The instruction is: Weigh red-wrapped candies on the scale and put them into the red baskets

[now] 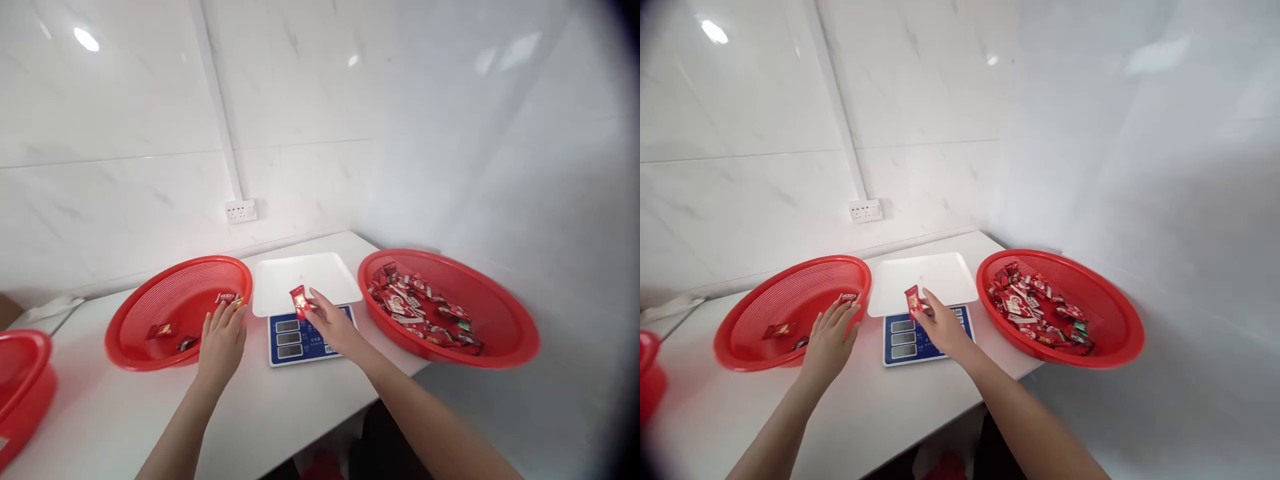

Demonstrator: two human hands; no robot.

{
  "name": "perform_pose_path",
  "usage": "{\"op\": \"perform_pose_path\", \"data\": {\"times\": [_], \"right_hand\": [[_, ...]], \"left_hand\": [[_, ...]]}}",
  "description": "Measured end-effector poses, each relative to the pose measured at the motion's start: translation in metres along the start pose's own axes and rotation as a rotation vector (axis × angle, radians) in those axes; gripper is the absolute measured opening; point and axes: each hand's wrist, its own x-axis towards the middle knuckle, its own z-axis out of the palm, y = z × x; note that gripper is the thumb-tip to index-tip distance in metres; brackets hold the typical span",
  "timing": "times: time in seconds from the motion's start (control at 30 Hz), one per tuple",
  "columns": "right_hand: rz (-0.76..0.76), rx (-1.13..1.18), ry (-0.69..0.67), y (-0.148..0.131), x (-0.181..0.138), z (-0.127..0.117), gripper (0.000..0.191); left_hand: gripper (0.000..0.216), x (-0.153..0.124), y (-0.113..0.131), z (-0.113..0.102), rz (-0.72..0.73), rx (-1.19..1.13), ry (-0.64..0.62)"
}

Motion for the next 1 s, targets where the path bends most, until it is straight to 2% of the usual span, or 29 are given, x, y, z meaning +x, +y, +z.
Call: {"op": "perform_pose_path", "data": {"times": [0.1,0.17,0.2,0.27,0.3,0.4,0.5,0.6,0.73,0.87,1.0], "right_hand": [[-0.163,-0.333,0.048,-0.009,0.018,-0.03,0.059],[-0.183,-0.539,0.107,-0.007,0.022,-0.063,0.056],[-0.13,-0.626,0.124,-0.004,0.022,-0.083,0.054],[0.079,-0.761,0.106,0.005,0.018,-0.124,0.053],[0.244,-0.807,0.058,0.011,0.014,-0.144,0.055],[0.485,-0.828,-0.05,0.029,-0.001,-0.187,0.071],[0.591,-0.815,-0.16,0.046,-0.01,-0.199,0.087],[0.617,-0.826,-0.183,0.058,-0.01,-0.192,0.088],[0.578,-0.836,-0.09,0.06,-0.002,-0.19,0.067],[0.538,-0.771,-0.014,0.049,0.005,-0.211,0.042],[0.554,-0.705,-0.02,0.045,0.003,-0.23,0.043]], "left_hand": [[0.031,-0.012,0.008,0.01,0.071,-0.173,0.195],[0.027,-0.021,0.013,0.019,0.094,-0.29,0.286],[0.024,-0.026,0.016,0.024,0.103,-0.335,0.319],[0.02,-0.034,0.021,0.033,0.128,-0.397,0.357],[0.018,-0.037,0.024,0.037,0.143,-0.421,0.361],[0.016,-0.043,0.032,0.048,0.2,-0.495,0.314],[0.016,-0.045,0.036,0.054,0.237,-0.576,0.236],[0.017,-0.046,0.038,0.056,0.186,-0.639,0.17],[0.02,-0.048,0.036,0.057,0.084,-0.713,0.114],[0.021,-0.049,0.034,0.059,0.001,-0.745,0.05],[0.022,-0.049,0.035,0.057,-0.06,-0.787,-0.001]]}}
